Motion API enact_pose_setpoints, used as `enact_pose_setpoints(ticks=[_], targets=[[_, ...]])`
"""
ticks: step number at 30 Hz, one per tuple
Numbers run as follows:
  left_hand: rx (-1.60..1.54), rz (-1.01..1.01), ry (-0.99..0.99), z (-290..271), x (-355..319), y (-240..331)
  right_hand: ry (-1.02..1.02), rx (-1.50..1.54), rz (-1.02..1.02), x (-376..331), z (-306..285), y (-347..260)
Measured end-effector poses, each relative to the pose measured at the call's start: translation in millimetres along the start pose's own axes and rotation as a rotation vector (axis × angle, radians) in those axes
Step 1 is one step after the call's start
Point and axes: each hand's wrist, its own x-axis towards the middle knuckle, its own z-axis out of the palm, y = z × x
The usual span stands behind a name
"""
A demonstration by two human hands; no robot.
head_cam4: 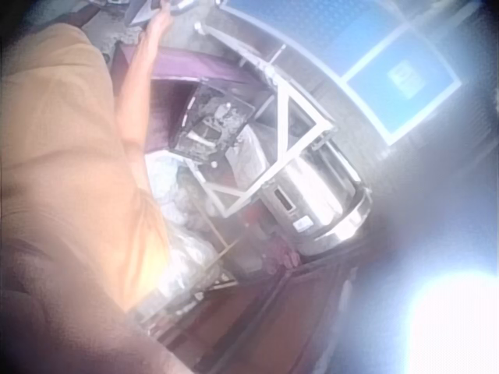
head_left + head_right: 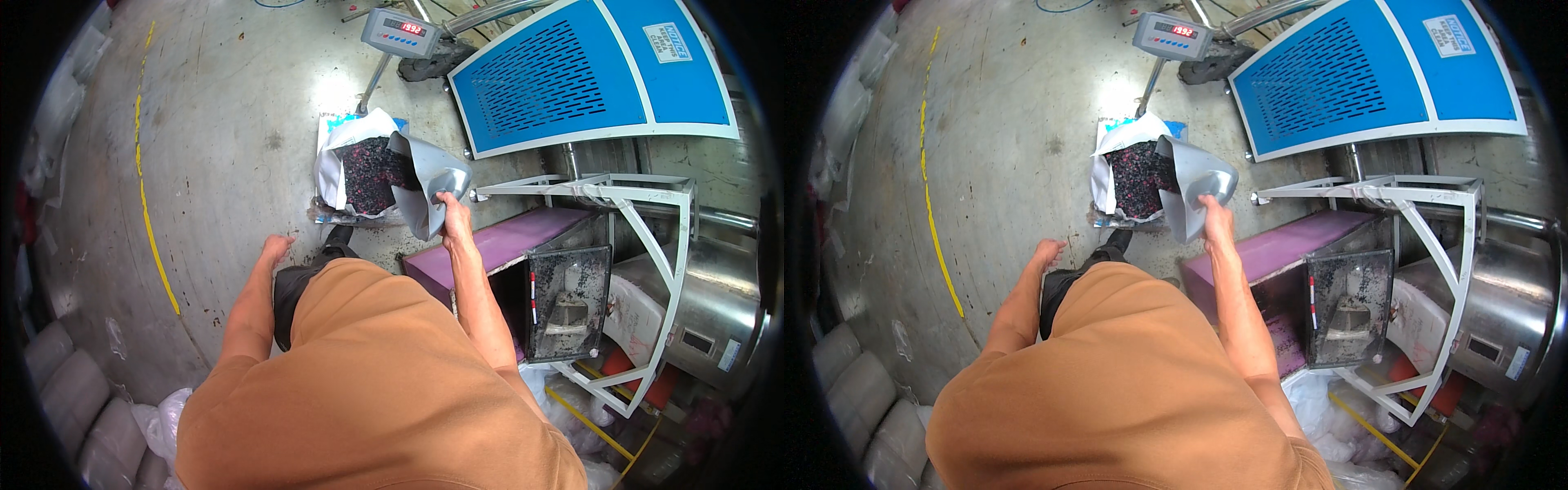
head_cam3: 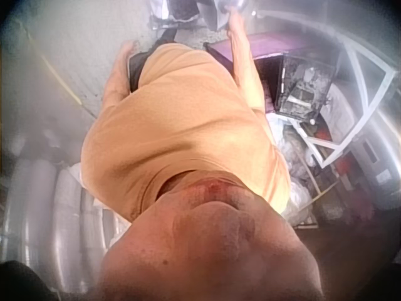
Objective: The person scoops dark granular material from a hopper into a white sack placed on a digital scale. After filling, they fold the sack closed, secure it with packing tape using a dispenser, and label the sealed sack with a red marker.
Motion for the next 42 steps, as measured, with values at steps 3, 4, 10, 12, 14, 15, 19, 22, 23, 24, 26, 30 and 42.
enact_pose_setpoints(ticks=[3,4,10,12,14,15,19,22,23,24,26,30,42], targets=[[-0.019,-0.005,0.006,1,-1,1,0.018,-0.041,0.005,5,-2,3],[-0.020,-0.002,-0.006,0,0,1,0.023,-0.062,-0.004,8,-3,5],[-0.029,0.000,-0.024,0,4,-1,0.084,-0.173,-0.060,17,-2,10],[-0.048,0.000,-0.039,0,6,-3,0.097,-0.207,-0.066,15,-1,8],[-0.019,0.008,-0.025,1,6,-5,0.092,-0.206,-0.076,13,-1,6],[-0.004,0.012,-0.016,2,7,-6,0.089,-0.204,-0.082,12,-1,5],[0.009,0.013,-0.031,1,13,-12,0.114,-0.221,-0.123,5,2,1],[0.022,0.006,-0.030,1,18,-18,0.138,-0.270,-0.154,-2,6,-6],[0.022,0.003,-0.028,1,21,-20,0.157,-0.305,-0.171,-4,7,-7],[0.020,0.001,-0.029,1,22,-20,0.177,-0.341,-0.189,-7,8,-10],[0.020,0.016,-0.023,2,24,-20,0.172,-0.351,-0.199,-14,10,-17],[0.094,-0.036,-0.108,-2,26,-14,0.175,-0.412,-0.272,-27,15,-27],[0.049,0.033,0.009,3,16,-15,0.169,-0.572,-0.474,-55,15,-42]])
